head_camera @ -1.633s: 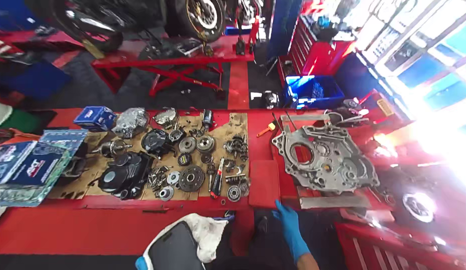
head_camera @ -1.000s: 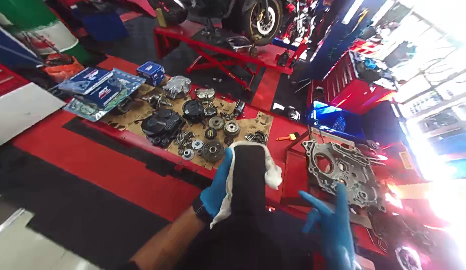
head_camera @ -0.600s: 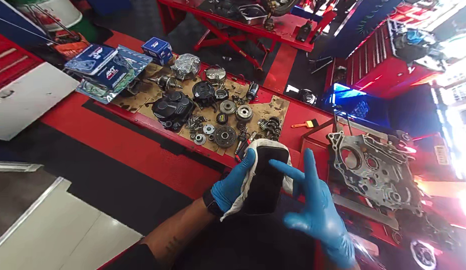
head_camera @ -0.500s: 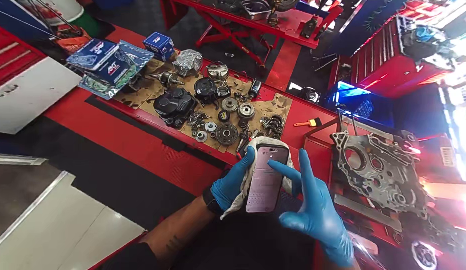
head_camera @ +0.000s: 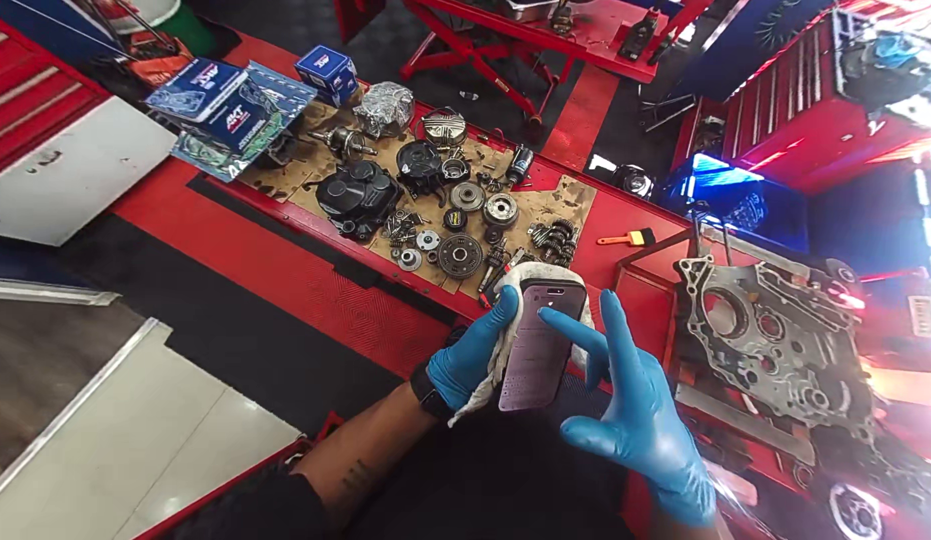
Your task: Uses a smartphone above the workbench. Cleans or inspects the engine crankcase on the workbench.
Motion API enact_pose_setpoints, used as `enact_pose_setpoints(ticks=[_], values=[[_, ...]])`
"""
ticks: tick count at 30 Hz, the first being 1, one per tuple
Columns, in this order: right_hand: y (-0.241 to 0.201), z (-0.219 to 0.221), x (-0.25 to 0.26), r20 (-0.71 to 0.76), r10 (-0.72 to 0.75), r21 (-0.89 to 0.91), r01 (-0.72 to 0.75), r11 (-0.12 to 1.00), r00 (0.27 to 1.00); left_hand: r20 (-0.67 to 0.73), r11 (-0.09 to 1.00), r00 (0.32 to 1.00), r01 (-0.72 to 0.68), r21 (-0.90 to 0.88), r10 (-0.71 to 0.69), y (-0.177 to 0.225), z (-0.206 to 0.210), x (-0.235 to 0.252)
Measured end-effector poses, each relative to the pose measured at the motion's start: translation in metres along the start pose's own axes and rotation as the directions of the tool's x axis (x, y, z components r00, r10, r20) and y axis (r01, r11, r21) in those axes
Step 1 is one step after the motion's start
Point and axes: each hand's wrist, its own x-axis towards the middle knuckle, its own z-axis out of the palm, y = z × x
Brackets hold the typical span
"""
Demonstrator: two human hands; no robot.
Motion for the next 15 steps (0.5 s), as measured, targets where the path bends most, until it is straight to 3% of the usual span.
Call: enact_pose_setpoints(ticks=[7, 15], values=[[-0.002, 0.001, 0.004, -0.012, -0.029, 0.044, 0.029, 0.999, 1.000, -0.097, 0.994, 0.995, 0.032, 0.102, -0.022, -0.004, 0.008, -0.003], [0.005, -0.011, -0.016, -0.134, 0.019, 0.253, 0.016, 0.967, 0.991, 0.036, 0.988, 0.999, -0.026, -0.153, 0.032, 0.001, 0.005, 0.001]])
